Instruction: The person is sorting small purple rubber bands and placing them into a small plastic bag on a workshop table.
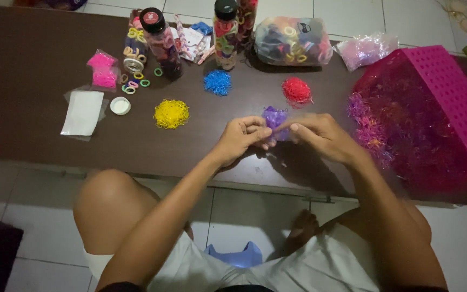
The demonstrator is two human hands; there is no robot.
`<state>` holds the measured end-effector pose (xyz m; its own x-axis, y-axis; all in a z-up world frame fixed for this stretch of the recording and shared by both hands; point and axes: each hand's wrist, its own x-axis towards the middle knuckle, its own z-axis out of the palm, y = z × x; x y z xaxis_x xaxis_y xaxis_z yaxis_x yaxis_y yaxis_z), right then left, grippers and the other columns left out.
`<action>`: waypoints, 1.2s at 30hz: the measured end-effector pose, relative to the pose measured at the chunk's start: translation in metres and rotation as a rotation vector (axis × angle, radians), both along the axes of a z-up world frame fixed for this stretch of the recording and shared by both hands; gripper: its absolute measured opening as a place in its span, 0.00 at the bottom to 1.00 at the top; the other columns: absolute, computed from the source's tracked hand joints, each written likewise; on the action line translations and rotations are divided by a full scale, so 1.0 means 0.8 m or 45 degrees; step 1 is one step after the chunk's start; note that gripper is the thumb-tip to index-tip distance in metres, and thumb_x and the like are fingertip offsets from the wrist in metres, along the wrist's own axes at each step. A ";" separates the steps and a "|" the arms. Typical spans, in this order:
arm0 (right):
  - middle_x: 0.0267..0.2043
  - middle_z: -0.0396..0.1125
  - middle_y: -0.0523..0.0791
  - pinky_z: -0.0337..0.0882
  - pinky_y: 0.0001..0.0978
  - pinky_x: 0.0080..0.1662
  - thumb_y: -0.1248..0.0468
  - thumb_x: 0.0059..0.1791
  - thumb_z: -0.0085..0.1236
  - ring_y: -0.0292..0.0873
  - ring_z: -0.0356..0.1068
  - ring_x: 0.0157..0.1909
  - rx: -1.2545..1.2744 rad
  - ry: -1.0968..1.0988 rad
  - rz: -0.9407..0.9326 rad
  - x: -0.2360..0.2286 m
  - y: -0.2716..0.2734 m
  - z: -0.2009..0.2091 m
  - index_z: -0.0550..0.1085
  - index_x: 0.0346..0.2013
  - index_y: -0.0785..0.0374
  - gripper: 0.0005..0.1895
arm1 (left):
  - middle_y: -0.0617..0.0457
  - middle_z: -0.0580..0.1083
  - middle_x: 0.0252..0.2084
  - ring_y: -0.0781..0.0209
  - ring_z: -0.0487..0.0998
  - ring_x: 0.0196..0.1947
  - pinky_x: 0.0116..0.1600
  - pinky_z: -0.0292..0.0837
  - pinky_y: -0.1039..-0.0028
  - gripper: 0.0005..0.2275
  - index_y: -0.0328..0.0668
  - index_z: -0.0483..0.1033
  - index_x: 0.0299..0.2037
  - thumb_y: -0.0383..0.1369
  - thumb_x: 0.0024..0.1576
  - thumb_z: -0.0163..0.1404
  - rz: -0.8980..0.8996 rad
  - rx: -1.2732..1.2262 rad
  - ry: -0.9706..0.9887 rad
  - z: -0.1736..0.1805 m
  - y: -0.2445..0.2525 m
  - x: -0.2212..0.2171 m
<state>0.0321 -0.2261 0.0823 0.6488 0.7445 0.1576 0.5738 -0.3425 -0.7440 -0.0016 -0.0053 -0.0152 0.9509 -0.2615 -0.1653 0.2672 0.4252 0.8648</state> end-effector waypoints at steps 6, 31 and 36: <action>0.25 0.74 0.53 0.72 0.49 0.40 0.62 0.56 0.47 0.54 0.74 0.31 0.017 -0.044 -0.033 0.008 -0.008 -0.013 0.80 0.53 0.61 0.16 | 0.43 0.81 0.34 0.57 0.85 0.31 0.35 0.84 0.73 0.14 0.29 0.73 0.47 0.29 0.57 0.60 0.004 0.023 -0.047 -0.011 -0.002 0.002; 0.26 0.74 0.51 0.73 0.45 0.37 0.58 0.55 0.47 0.49 0.75 0.28 -0.115 0.115 0.005 0.002 0.010 -0.005 0.70 0.67 0.55 0.25 | 0.41 0.81 0.32 0.59 0.85 0.31 0.36 0.83 0.75 0.11 0.34 0.78 0.45 0.35 0.59 0.58 -0.045 0.055 -0.111 0.008 0.000 -0.001; 0.37 0.75 0.59 0.75 0.48 0.38 0.60 0.57 0.44 0.55 0.75 0.34 -0.044 0.110 -0.064 -0.004 0.012 0.013 0.76 0.60 0.60 0.20 | 0.42 0.81 0.35 0.59 0.84 0.29 0.31 0.83 0.75 0.15 0.31 0.76 0.50 0.32 0.57 0.60 -0.037 0.023 -0.066 0.011 0.002 -0.006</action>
